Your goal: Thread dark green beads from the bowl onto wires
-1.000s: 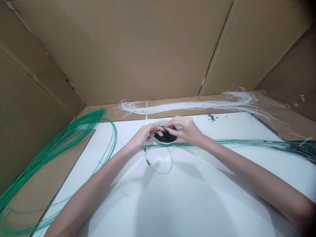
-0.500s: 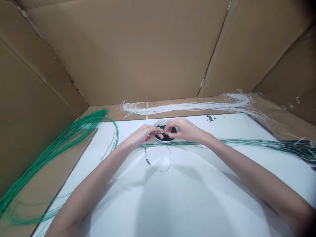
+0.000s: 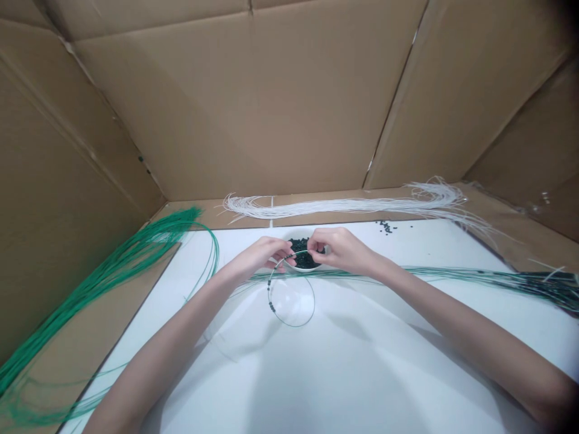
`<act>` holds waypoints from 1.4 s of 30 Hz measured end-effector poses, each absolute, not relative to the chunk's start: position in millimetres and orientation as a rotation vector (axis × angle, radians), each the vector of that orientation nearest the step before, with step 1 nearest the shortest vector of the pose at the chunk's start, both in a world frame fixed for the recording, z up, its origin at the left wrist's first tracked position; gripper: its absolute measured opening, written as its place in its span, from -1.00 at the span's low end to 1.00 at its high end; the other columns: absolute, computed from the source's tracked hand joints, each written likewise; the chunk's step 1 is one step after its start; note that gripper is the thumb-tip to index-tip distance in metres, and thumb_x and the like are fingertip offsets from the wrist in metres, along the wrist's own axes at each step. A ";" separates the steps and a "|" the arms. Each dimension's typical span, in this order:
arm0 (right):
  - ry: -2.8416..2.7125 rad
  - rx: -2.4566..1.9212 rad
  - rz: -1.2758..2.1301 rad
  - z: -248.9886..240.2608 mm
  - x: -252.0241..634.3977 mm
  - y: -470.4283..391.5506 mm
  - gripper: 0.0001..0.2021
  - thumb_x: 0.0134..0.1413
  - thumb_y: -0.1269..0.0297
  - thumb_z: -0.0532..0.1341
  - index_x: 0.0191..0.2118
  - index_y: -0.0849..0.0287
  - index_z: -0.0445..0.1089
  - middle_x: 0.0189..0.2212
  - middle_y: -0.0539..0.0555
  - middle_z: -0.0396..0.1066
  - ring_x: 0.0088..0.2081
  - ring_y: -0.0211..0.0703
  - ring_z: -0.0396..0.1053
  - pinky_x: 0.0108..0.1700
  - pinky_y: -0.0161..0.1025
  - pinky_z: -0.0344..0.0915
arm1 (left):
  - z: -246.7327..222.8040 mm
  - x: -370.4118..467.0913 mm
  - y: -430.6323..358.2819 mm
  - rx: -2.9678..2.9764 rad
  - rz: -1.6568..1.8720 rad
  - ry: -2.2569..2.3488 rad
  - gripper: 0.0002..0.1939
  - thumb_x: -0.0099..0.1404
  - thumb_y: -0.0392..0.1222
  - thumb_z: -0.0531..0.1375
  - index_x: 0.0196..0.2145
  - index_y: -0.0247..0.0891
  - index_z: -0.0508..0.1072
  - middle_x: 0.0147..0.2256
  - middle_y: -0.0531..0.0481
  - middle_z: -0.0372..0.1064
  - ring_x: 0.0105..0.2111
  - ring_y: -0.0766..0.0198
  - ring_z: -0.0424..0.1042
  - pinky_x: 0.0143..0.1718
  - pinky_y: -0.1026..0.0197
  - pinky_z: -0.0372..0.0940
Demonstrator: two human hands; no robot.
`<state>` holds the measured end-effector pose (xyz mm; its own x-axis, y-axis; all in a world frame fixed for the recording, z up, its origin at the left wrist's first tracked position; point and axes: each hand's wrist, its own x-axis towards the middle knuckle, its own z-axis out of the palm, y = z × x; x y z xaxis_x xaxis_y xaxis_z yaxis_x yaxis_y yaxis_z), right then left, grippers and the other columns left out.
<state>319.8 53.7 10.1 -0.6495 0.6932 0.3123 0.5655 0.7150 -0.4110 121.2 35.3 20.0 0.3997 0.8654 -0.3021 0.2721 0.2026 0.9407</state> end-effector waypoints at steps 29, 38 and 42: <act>-2.581 -1.128 0.618 -6.1 300.4 77.9 -0.59 -0.29 0.38 0.29 -0.19 0.21 0.27 -0.45 0.03 0.35 -0.46 -0.27 0.29 -0.47 -0.37 0.21 | -20.3 130.5 41.2 1.803 0.926 1.554 -0.86 0.15 -0.19 0.03 -0.43 -0.29 0.33 -0.50 0.06 0.29 -0.53 0.38 0.22 -0.45 0.32 0.13; -2.766 -1.153 0.523 -11.9 291.9 82.2 -0.83 -0.21 0.56 0.17 -0.48 0.19 0.45 -0.53 0.04 0.44 -0.48 -0.23 0.36 -0.44 -0.36 0.23 | -47.9 136.3 34.6 1.984 1.319 1.460 -0.86 0.22 -0.21 0.02 -0.38 -0.27 0.34 -0.40 0.00 0.28 -0.42 0.36 0.26 -0.39 0.33 0.17; -2.516 -1.097 0.620 -12.9 300.8 77.3 -0.84 -0.11 0.48 0.16 -0.40 0.17 0.47 -0.47 0.02 0.48 -0.47 -0.25 0.39 -0.36 -0.35 0.27 | -56.0 134.3 34.3 2.061 1.394 1.463 -0.89 0.22 -0.25 0.03 -0.35 -0.26 0.34 -0.38 0.00 0.28 -0.36 0.35 0.28 -0.35 0.33 0.19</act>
<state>300.8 77.3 -12.9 -0.6507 0.7497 0.1205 0.6080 0.6095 -0.5089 134.3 34.3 -56.0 0.0359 0.8340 0.5506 0.5901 -0.4623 0.6618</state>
